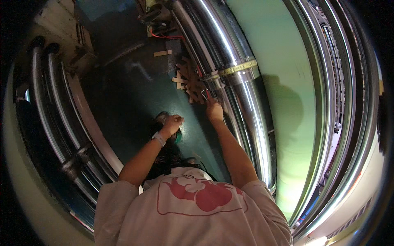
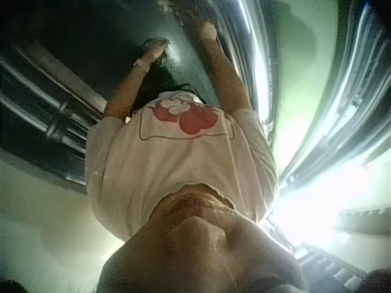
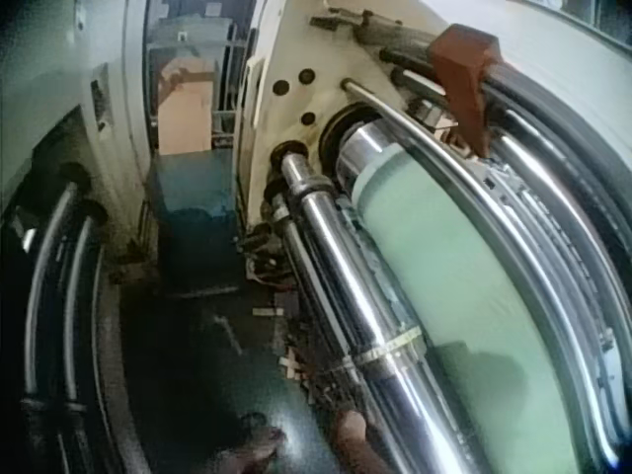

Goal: The person uses a tape measure to measure the length of several large metal pipes in a workshop. They repeatedly extend the tape measure along the pipes, mark specific points with a pen, and adjust the tape measure to different sections of the machinery.

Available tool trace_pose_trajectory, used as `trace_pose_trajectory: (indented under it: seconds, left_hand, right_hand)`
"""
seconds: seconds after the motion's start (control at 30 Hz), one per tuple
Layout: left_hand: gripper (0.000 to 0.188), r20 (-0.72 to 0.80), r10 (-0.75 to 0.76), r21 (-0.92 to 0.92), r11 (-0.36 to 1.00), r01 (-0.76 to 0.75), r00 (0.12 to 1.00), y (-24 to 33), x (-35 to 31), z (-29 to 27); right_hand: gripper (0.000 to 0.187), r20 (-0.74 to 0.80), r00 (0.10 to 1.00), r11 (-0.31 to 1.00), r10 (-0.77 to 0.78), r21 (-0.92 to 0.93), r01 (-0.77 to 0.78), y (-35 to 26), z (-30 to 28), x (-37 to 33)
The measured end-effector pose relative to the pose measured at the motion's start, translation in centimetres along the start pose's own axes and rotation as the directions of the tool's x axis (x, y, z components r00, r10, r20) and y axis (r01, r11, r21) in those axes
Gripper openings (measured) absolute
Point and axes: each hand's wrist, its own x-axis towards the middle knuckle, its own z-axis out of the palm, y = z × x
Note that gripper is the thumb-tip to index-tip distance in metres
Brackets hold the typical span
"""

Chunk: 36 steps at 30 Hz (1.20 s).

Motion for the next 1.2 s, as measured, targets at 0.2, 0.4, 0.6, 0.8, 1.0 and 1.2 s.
trace_pose_trajectory:
  seconds: [0.2,0.4,0.6,0.8,1.0,1.2]
  left_hand:
    - [0.027,0.013,0.199,-0.049,0.979,-0.198,0.98,6.9,7.5,-2.7]
    - [0.029,0.049,0.207,-0.058,0.977,-0.204,0.977,8.9,11.9,0.3]
    - [0.024,-0.055,0.325,0.073,0.944,-0.321,0.944,8.4,13.3,1.7]
    - [0.02,-0.094,0.242,0.142,0.963,-0.228,0.966,9.7,12.2,2.0]
    - [0.019,0.086,0.213,0.138,0.965,-0.224,0.973,9.9,13.5,1.0]
    - [0.019,0.259,0.029,-0.533,0.838,0.118,0.966,8.9,12.8,-1.5]
  right_hand:
    - [0.016,-0.067,0.997,0.998,0.041,0.045,-0.038,-1.1,0.6,0.8]
    - [0.016,-0.129,0.98,0.983,0.15,0.122,-0.134,-1.5,1.5,0.9]
    - [0.013,-0.003,0.96,0.925,0.28,0.27,-0.269,-2.6,2.1,1.5]
    - [0.02,0.195,0.93,0.851,0.312,0.377,-0.365,0.5,4.2,1.7]
    - [0.012,0.285,0.947,0.779,-0.145,0.623,-0.069,6.8,5.1,1.8]
    - [0.015,0.794,0.571,-0.483,0.208,0.591,-0.646,-4.8,-1.0,3.9]
